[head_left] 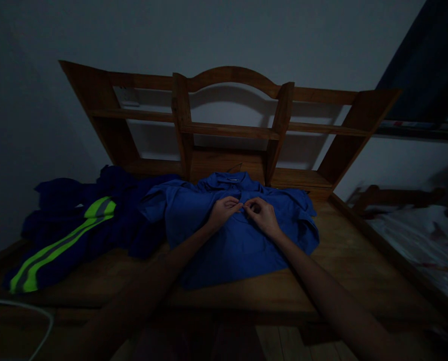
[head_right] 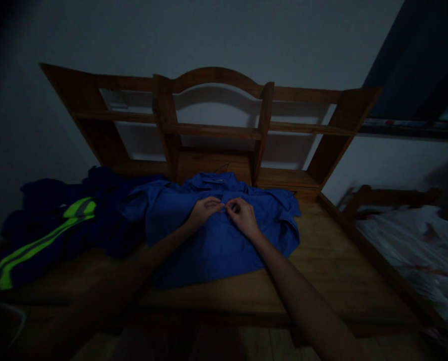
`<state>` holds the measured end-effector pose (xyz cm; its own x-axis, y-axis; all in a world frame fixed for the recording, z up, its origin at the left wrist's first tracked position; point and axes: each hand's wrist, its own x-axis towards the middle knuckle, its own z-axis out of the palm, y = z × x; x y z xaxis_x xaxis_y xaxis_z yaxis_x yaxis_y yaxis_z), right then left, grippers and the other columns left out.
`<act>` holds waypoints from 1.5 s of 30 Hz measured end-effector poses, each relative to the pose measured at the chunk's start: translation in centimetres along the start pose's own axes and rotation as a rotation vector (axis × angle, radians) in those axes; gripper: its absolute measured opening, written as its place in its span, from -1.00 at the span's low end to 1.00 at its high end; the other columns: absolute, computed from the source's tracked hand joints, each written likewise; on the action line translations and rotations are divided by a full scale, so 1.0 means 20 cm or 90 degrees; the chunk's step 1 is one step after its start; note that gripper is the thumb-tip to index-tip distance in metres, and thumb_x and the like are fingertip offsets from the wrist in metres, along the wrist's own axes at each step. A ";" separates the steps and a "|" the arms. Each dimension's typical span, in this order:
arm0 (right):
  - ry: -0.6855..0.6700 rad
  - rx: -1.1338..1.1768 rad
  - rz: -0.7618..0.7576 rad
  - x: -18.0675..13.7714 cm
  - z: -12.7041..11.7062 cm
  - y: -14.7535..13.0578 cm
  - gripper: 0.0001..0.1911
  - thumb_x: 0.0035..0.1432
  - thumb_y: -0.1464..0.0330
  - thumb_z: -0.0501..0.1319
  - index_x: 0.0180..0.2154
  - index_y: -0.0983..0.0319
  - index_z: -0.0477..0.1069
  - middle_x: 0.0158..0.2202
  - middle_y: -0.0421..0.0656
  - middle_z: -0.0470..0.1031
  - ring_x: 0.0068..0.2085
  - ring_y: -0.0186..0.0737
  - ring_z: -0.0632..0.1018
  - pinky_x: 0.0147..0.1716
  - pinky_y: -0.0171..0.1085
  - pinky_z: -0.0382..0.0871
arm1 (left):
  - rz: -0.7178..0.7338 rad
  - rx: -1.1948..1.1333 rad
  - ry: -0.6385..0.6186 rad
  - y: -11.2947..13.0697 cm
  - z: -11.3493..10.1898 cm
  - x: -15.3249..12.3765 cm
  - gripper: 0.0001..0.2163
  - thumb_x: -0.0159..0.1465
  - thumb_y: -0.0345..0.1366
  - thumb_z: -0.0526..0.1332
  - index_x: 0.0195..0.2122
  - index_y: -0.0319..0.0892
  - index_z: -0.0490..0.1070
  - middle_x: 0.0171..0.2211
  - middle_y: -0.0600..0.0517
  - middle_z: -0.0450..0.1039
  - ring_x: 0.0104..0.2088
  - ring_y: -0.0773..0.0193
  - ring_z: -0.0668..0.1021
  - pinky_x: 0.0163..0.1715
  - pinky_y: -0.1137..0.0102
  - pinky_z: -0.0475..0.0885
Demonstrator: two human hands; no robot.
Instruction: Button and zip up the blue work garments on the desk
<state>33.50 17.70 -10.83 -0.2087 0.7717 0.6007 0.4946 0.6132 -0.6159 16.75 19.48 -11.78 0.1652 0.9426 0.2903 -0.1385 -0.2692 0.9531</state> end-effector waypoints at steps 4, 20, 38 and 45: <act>-0.009 -0.023 -0.010 0.00 0.00 0.00 -0.88 0.14 0.33 0.15 -0.30 0.23 0.41 -0.35 -0.17 0.46 -0.47 -0.36 0.46 -0.42 -0.37 0.33 | -0.022 -0.006 0.019 -0.01 0.00 0.00 -0.71 -0.08 -0.19 0.39 -0.42 -0.26 0.39 -0.49 0.00 0.50 -0.44 0.23 0.56 -0.36 0.36 0.49; -0.010 -0.049 -0.018 0.00 0.00 -0.01 -0.88 0.12 0.33 0.19 -0.29 0.24 0.39 -0.36 -0.20 0.43 -0.43 -0.36 0.44 -0.40 -0.37 0.29 | -0.059 -0.023 0.001 -0.02 -0.02 0.02 -0.69 -0.05 -0.30 0.33 -0.31 -0.22 0.29 -0.50 0.11 0.42 -0.47 0.36 0.50 -0.39 0.45 0.39; -0.035 0.036 0.051 -0.01 -0.01 -0.01 -0.79 0.21 0.21 0.08 -0.27 0.22 0.32 -0.40 -0.18 0.42 -0.42 -0.31 0.45 -0.39 -0.35 0.30 | 0.059 0.123 -0.039 -0.02 -0.01 0.01 -0.69 0.00 -0.33 0.34 -0.24 -0.23 0.33 -0.36 0.05 0.38 -0.30 0.35 0.48 -0.25 0.45 0.39; -0.100 0.270 0.141 0.00 0.02 0.05 -0.70 0.15 0.12 0.12 -0.31 0.24 0.32 -0.61 -0.26 0.37 -0.57 -0.31 0.43 -0.51 -0.36 0.28 | 0.142 0.234 -0.047 0.00 -0.01 -0.01 -0.81 0.08 -0.33 0.28 -0.27 -0.19 0.37 -0.34 0.04 0.43 -0.28 0.31 0.50 -0.23 0.42 0.41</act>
<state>33.65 18.35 -11.78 -0.2789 0.8869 0.3684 0.1622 0.4216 -0.8922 16.48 19.35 -11.96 0.2415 0.8403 0.4853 0.1755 -0.5297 0.8298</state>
